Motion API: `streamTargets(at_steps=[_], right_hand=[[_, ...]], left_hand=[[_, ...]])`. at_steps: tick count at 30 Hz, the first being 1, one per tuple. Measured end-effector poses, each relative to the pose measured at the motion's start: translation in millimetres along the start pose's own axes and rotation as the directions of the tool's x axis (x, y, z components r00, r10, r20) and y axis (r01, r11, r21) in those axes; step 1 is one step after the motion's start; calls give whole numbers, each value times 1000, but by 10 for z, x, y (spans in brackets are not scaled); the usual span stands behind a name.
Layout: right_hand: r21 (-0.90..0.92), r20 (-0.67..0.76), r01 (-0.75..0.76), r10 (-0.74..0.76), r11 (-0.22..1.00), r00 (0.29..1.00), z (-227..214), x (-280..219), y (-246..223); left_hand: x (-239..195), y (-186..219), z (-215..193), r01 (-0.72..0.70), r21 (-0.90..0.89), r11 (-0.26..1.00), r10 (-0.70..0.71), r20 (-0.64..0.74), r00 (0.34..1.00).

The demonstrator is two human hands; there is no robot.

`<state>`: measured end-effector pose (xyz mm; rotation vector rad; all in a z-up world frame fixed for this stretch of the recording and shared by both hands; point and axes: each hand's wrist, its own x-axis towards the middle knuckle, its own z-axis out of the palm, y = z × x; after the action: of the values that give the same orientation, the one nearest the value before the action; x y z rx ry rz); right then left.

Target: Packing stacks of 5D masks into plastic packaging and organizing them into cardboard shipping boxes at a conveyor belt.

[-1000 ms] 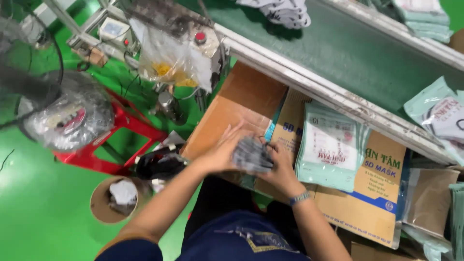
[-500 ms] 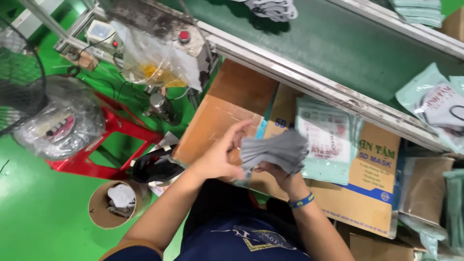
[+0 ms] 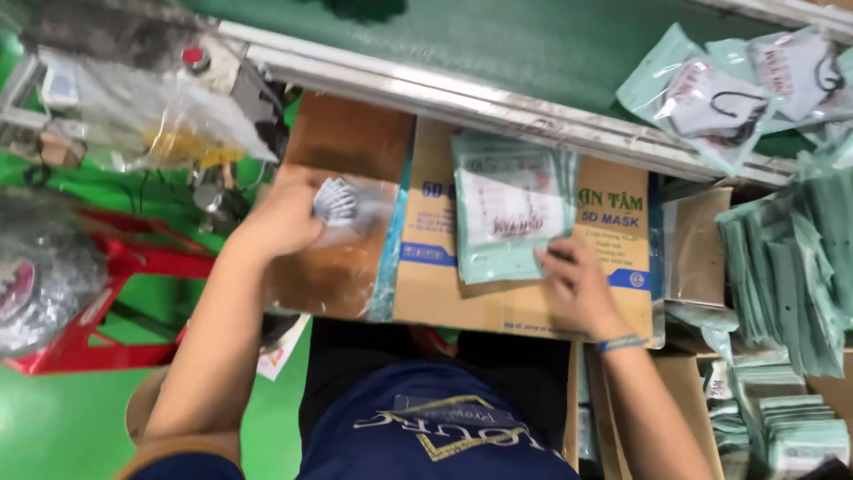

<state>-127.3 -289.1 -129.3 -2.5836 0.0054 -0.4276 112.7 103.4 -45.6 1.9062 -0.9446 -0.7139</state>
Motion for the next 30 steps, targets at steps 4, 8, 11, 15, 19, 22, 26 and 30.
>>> streamTargets(at_steps=[4,8,11,15,19,22,26,30], right_hand=[[-89,25,64,-62,994,998,37,9,-418],[-109,124,42,-29,993,992,115,79,-628],[-254,98,54,-29,966,995,224,112,-564],[-344,28,86,-81,935,996,341,284,-775],[-492,-39,46,-75,869,996,552,444,-816],[-433,-72,17,-53,901,996,570,562,-790],[-266,16,216,-219,939,975,457,627,-1038],[-120,-45,223,-230,967,972,208,721,-1147]], left_hand=[[273,424,664,8,158,987,-42,216,975],[542,80,1851,-340,245,908,199,460,865],[473,316,1958,-325,448,833,40,538,842],[413,278,2064,-316,559,766,-33,526,850],[435,248,2026,-315,609,728,-30,486,873],[441,58,2170,-310,603,735,4,453,891],[476,72,2129,-312,630,711,-29,469,883],[522,-311,1926,-327,475,817,132,398,908]])
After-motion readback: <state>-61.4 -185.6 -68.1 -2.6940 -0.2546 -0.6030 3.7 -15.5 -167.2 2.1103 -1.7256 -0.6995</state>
